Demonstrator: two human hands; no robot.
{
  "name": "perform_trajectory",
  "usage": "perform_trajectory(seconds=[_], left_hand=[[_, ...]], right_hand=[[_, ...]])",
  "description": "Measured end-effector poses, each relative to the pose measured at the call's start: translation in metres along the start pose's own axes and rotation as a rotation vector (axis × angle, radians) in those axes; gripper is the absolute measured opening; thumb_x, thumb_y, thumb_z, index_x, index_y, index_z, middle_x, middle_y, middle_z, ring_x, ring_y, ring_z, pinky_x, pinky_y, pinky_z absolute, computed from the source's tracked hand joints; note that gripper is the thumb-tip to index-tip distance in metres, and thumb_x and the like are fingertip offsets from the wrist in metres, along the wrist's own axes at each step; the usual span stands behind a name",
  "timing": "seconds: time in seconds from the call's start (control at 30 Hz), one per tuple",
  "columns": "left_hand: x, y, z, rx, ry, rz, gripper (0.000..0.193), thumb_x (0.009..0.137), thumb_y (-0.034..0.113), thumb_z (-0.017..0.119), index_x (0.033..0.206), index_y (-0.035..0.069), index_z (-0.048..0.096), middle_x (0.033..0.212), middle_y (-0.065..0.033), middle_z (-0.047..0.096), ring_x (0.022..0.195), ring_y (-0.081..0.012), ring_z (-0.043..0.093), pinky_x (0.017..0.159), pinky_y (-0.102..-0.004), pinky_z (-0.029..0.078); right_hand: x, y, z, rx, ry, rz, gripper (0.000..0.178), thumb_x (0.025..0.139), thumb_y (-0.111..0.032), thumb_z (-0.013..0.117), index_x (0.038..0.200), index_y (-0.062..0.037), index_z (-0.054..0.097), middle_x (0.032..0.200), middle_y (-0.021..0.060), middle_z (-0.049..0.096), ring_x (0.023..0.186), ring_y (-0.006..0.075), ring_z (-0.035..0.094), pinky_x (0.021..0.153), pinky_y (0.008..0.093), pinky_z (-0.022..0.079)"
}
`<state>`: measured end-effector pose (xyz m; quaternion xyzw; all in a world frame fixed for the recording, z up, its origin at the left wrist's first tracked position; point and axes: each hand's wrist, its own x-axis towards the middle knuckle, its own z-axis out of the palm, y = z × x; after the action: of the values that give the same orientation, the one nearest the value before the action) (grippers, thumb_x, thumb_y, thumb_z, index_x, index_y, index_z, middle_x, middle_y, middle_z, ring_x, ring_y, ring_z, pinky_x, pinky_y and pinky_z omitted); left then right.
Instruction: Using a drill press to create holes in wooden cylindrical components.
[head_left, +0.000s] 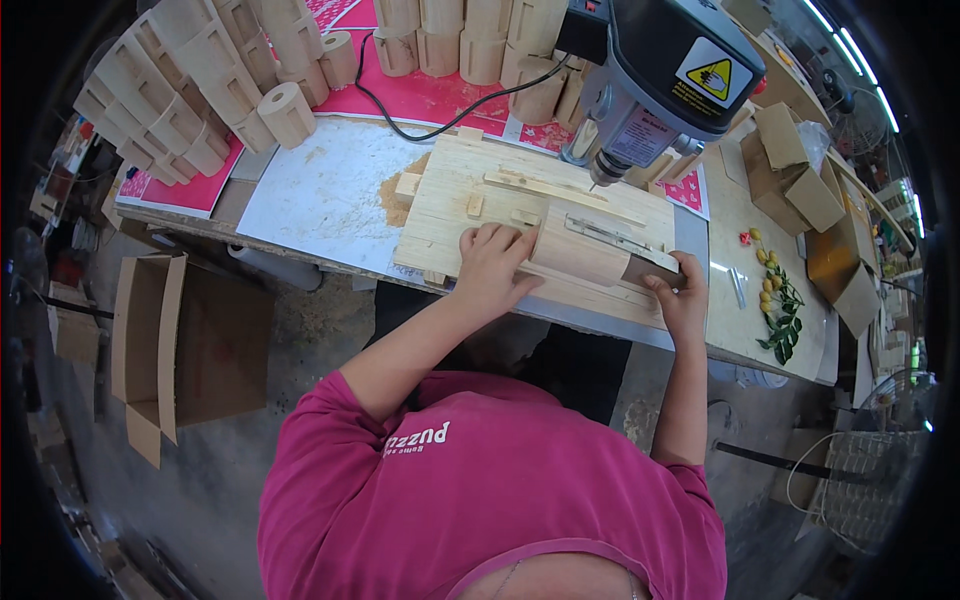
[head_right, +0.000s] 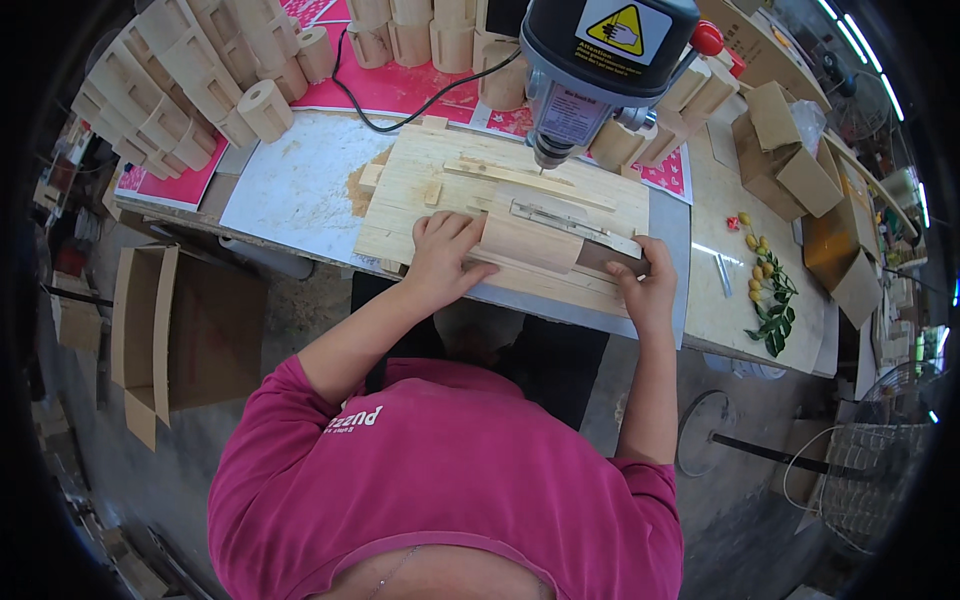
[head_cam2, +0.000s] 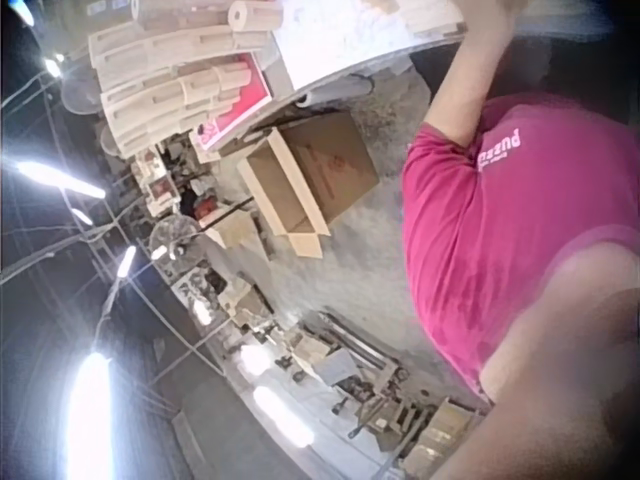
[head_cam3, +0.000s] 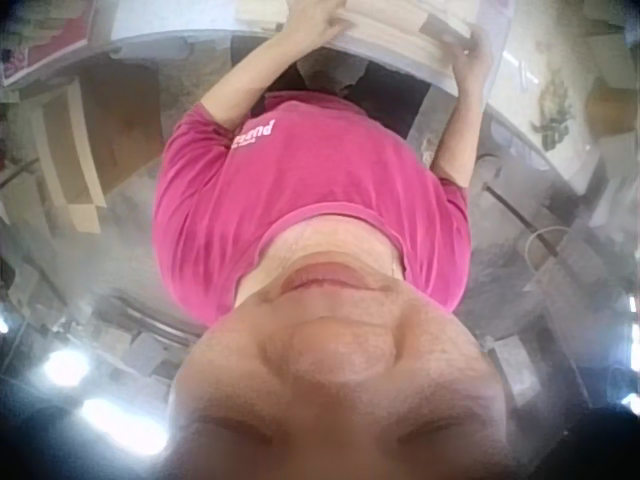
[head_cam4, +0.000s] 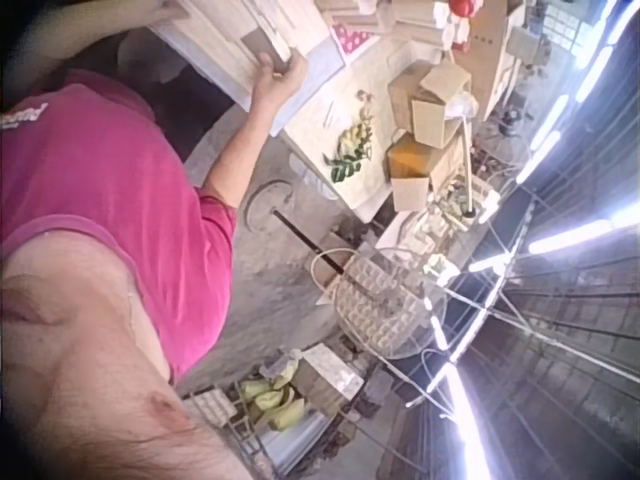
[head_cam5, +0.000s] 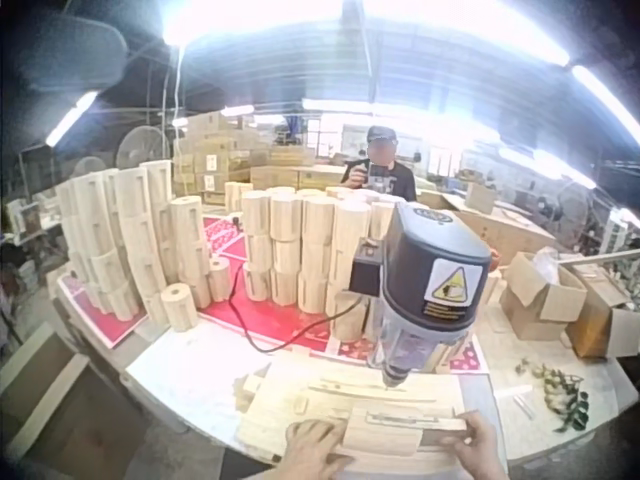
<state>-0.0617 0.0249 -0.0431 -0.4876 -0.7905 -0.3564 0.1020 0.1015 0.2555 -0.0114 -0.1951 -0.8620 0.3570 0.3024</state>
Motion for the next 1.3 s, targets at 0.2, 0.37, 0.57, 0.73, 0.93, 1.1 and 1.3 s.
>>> perform_trajectory(seconds=[0.2, 0.37, 0.57, 0.73, 0.93, 1.1, 1.3], left_hand=[[-0.009, -0.006, -0.003, -0.050, 0.044, -0.013, 0.064, 0.056, 0.031, 0.075, 0.111, 0.005, 0.054, 0.091, -0.0071, 0.054, 0.092, -0.0247, 0.047, 0.083, -0.0398, 0.028], [-0.042, 0.003, -0.016, -0.056, -0.035, 0.058, 0.060, 0.056, 0.030, 0.075, 0.106, 0.004, 0.055, 0.089, -0.0070, 0.052, 0.088, -0.0254, 0.047, 0.082, -0.0402, 0.029], [-0.051, -0.005, -0.017, -0.054, 0.065, 0.122, 0.050, 0.055, 0.023, 0.075, 0.097, 0.002, 0.057, 0.085, -0.0080, 0.051, 0.082, -0.0265, 0.049, 0.080, -0.0408, 0.031], [-0.041, -0.004, -0.085, -0.125, 0.039, 0.384, 0.048, 0.049, 0.014, 0.071, 0.092, -0.001, 0.056, 0.071, -0.0086, 0.045, 0.067, -0.0273, 0.047, 0.068, -0.0382, 0.040], [-0.045, 0.006, -0.158, -0.090, -0.031, 0.335, 0.048, 0.047, 0.014, 0.073, 0.089, -0.002, 0.057, 0.066, -0.0064, 0.040, 0.059, -0.0245, 0.043, 0.060, -0.0353, 0.036], [-0.084, 0.003, -0.174, -0.017, -0.037, 0.192, 0.051, 0.047, 0.014, 0.076, 0.091, -0.001, 0.056, 0.065, -0.0055, 0.040, 0.057, -0.0235, 0.042, 0.058, -0.0349, 0.033], [-0.126, 0.006, -0.178, 0.023, -0.025, 0.056, 0.058, 0.047, 0.013, 0.078, 0.099, -0.001, 0.054, 0.066, -0.0057, 0.042, 0.058, -0.0236, 0.042, 0.058, -0.0354, 0.032]], right_hand=[[-0.013, -0.001, 0.000, 0.126, -0.095, 0.123, 0.029, 0.065, 0.007, 0.067, 0.088, -0.0019, 0.053, 0.081, 0.0023, 0.050, 0.077, 0.0124, 0.049, 0.070, 0.0231, 0.040], [-0.030, -0.013, -0.008, 0.360, -0.214, 0.146, 0.027, 0.066, 0.011, 0.064, 0.088, -0.0026, 0.055, 0.083, 0.0004, 0.049, 0.080, 0.0091, 0.048, 0.072, 0.0199, 0.038], [-0.037, -0.015, -0.003, 0.409, -0.243, 0.111, 0.028, 0.066, 0.010, 0.065, 0.089, -0.0033, 0.056, 0.084, 0.0013, 0.049, 0.081, 0.0109, 0.049, 0.073, 0.0212, 0.039], [-0.036, -0.073, -0.017, 0.337, -0.338, 0.087, 0.025, 0.069, 0.002, 0.066, 0.091, -0.0027, 0.057, 0.086, 0.0029, 0.051, 0.082, 0.0129, 0.050, 0.074, 0.0232, 0.039], [-0.012, -0.086, 0.009, 0.861, -0.483, 0.109, 0.023, 0.078, -0.014, 0.062, 0.096, -0.0007, 0.059, 0.094, 0.0091, 0.055, 0.089, 0.0201, 0.052, 0.082, 0.0298, 0.040], [0.019, -0.022, 0.096, -0.391, -0.297, -0.225, 0.043, 0.082, -0.030, 0.054, 0.110, 0.0032, 0.054, 0.113, 0.0171, 0.051, 0.103, 0.0330, 0.046, 0.092, 0.0433, 0.035], [0.035, -0.075, 0.184, -0.583, -0.236, -0.269, 0.045, 0.083, -0.027, 0.053, 0.116, 0.0029, 0.049, 0.119, 0.0159, 0.048, 0.109, 0.0322, 0.043, 0.098, 0.0396, 0.028]])
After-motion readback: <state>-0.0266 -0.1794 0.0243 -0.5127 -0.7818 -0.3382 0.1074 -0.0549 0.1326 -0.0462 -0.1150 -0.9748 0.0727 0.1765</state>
